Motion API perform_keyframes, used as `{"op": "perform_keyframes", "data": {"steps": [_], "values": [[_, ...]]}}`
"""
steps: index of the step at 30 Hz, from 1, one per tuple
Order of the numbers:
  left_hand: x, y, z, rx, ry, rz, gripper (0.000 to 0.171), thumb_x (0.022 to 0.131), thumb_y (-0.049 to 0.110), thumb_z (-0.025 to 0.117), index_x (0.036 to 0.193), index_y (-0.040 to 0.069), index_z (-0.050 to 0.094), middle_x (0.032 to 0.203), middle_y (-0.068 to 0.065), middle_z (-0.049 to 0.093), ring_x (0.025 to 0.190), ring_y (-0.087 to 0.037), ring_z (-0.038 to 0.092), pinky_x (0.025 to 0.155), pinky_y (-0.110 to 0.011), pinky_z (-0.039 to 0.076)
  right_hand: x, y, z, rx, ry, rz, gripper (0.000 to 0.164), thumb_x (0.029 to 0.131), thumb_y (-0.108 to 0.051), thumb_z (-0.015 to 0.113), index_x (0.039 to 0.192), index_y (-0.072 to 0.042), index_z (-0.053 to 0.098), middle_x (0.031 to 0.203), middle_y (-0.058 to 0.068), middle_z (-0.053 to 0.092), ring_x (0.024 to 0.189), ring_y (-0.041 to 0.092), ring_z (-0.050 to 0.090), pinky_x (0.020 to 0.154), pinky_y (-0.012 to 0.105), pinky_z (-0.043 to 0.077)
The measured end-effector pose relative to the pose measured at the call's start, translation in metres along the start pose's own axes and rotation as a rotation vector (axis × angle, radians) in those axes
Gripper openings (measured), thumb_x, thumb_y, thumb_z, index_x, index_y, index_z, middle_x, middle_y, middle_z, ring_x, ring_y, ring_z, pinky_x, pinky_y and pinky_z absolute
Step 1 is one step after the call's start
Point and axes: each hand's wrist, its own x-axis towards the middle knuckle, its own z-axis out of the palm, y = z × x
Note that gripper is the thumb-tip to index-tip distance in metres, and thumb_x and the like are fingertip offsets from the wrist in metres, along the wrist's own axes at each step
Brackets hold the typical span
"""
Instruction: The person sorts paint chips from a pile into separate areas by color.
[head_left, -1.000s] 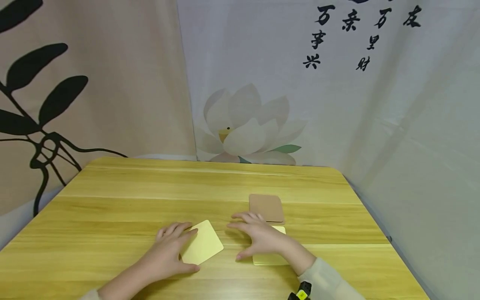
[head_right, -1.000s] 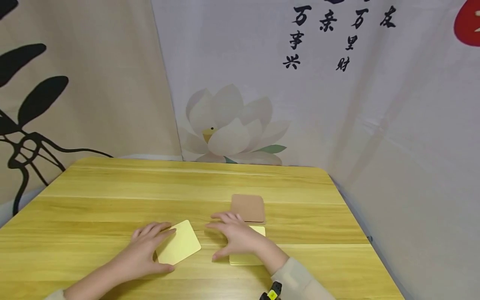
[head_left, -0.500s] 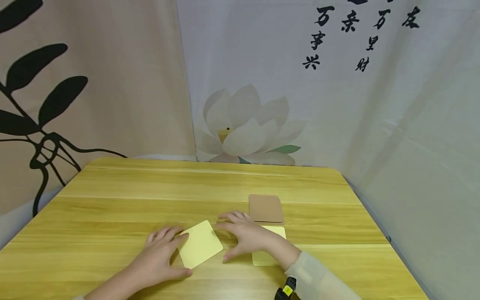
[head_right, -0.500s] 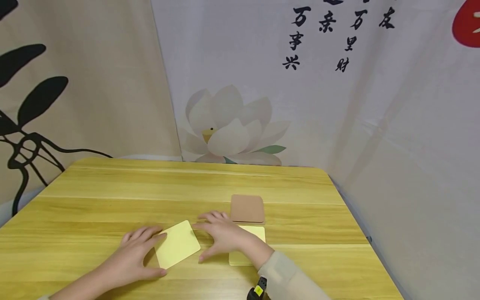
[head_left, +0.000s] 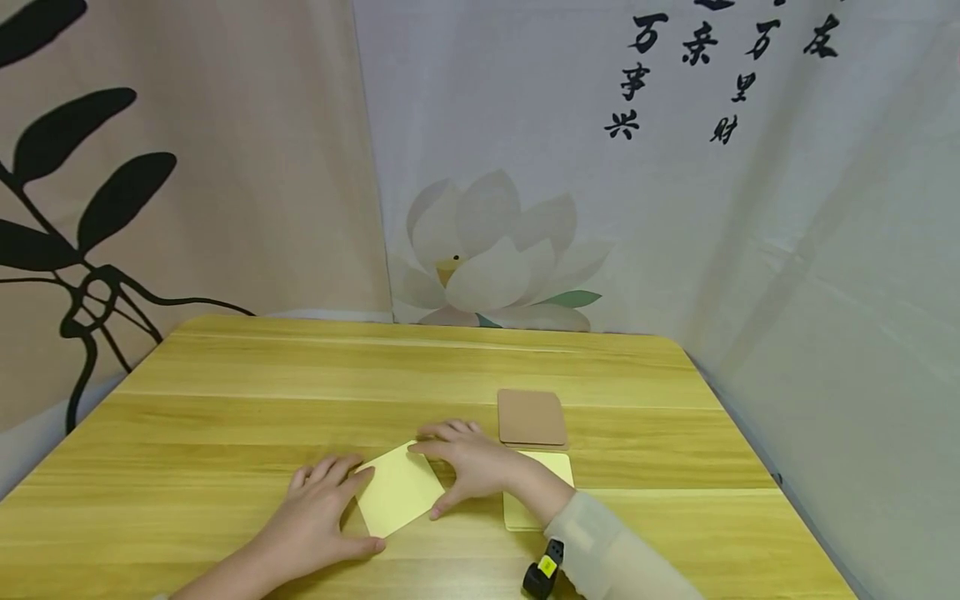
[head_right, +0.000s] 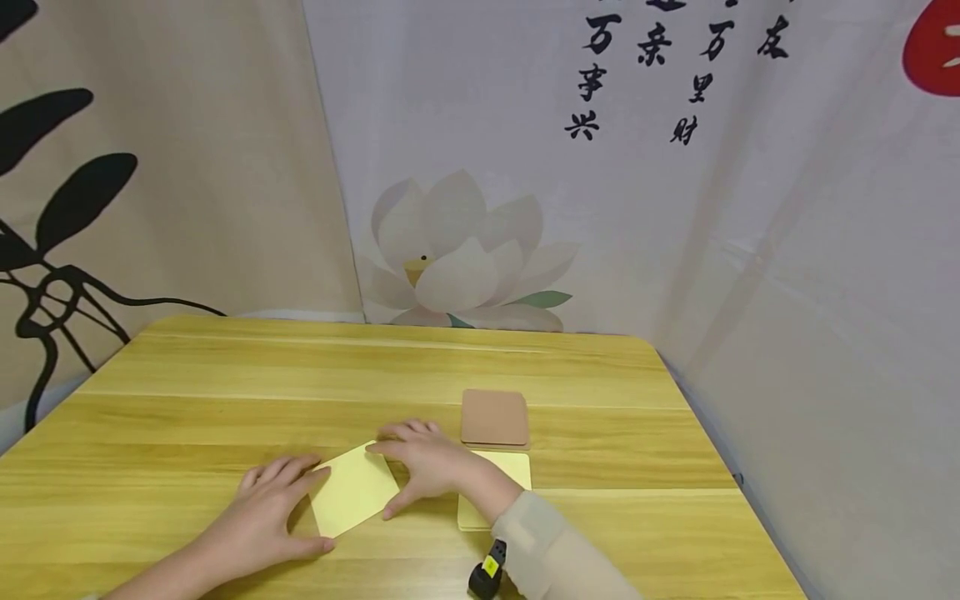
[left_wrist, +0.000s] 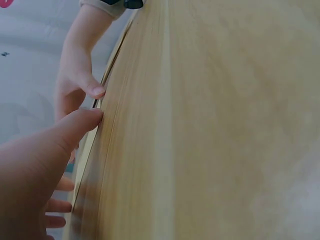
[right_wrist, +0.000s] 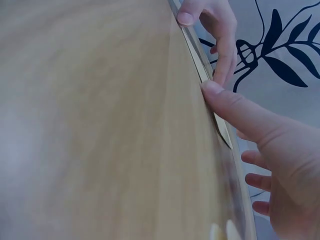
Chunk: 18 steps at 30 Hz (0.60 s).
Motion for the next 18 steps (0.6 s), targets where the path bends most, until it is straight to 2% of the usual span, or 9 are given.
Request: {"op": "perform_keyframes", "data": {"steps": [10,18], "values": [[-0.0003,0.0007,-0.0002,-0.010,-0.014,-0.004,0.096,0.067,0.080,0.058,0.123,0.002,0.062,0.131,-0.016,0.053,0.118,-0.037,0.045,0.088,-0.062,0.033,0.0083,0.0022,0.0000,0.025,-0.067,0.014,0.097,0.068,-0.063,0.073,0.149,-0.024,0.036,0.155,-0.003,0.025,0.139,0.020,0.022,0.107,0.047,0.023],[-0.0006,-0.0024,0.0019,-0.026,-0.003,0.032,0.093,0.069,0.076,0.059,0.121,-0.001,0.062,0.131,-0.018,0.053,0.117,-0.039,0.045,0.088,-0.064,0.032,0.0109,0.0043,0.0018,0.037,-0.091,0.021,0.093,0.068,-0.063,0.072,0.147,-0.025,0.040,0.154,-0.007,0.026,0.139,0.020,0.021,0.108,0.048,0.022]]}}
